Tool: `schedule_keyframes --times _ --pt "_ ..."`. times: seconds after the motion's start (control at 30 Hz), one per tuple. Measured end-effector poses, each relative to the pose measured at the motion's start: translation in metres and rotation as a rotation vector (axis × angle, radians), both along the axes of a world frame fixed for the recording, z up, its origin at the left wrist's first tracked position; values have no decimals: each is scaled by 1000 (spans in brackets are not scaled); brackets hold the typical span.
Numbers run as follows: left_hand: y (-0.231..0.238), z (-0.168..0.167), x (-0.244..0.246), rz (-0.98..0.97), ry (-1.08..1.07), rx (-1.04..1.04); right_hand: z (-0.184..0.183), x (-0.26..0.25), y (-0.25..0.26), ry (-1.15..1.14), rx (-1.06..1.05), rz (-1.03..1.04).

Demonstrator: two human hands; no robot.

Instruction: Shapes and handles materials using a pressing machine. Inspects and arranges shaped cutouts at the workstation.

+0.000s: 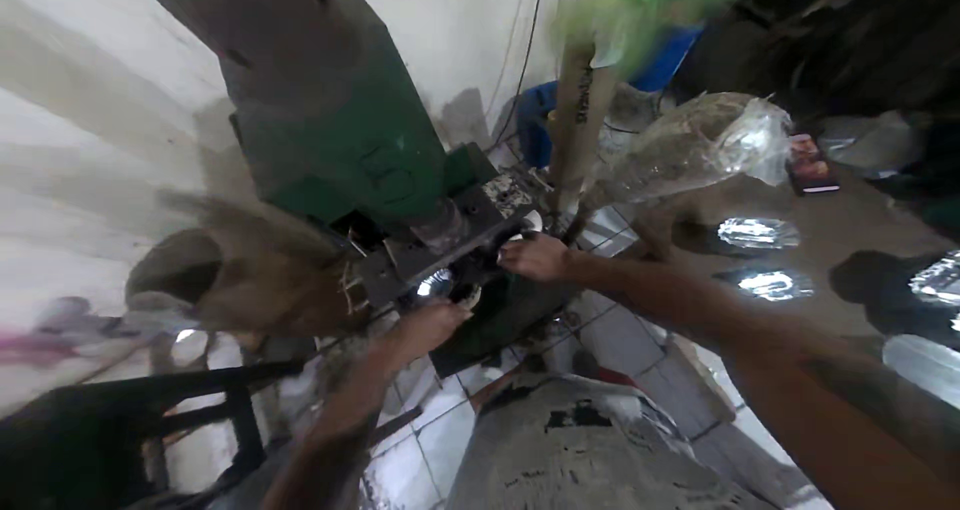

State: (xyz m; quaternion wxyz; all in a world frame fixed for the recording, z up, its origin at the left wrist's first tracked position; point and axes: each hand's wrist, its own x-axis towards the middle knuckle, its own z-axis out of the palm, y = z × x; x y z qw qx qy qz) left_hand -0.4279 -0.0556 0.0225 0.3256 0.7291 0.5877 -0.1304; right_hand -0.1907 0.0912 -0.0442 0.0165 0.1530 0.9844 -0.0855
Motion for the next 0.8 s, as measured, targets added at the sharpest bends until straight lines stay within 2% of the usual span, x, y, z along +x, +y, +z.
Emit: schedule_keyframes --times 0.07,0.13,0.2,0.27,0.33,0.4,0.43,0.47,0.53,0.57,0.6,0.63,0.67,0.7,0.77,0.8 --pt "-28 32 21 -43 -57 -2 8 -36 -20 -176 -135 -59" --pt "-62 53 33 4 -238 24 4 -75 -50 -150 -235 -81" --pt "-95 55 44 10 -510 113 6 -119 -82 -131 -273 -72" --pt "-117 54 61 10 -770 113 16 -149 -100 -213 -273 -14" --pt "-129 52 74 149 -918 21 29 -145 -92 -301 -260 70" --pt "-136 50 83 321 -899 -151 42 -114 -73 -346 -256 190" --pt "-136 46 86 313 -859 -164 61 -93 -62 -378 -301 226" --pt "-133 45 91 211 -781 -176 88 -66 -50 -401 -374 238" --pt "-122 47 103 -124 -574 -198 144 -6 -10 -381 -507 167" --pt "-114 45 109 -262 -512 -210 156 26 30 -247 -516 151" --pt "-102 41 115 -339 -486 -304 150 55 80 -13 -457 158" --pt "-91 29 118 -358 -555 -408 157 76 125 59 -445 94" --pt "-81 12 122 -329 -710 -517 172 98 155 75 -471 -41" --pt "-78 -5 129 -257 -893 -615 186 119 166 82 -525 -233" --pt "-81 -22 157 -183 -1129 -741 199 155 137 138 -543 -581" --pt "-80 -24 178 -241 -1151 -778 204 170 109 107 -525 -647"
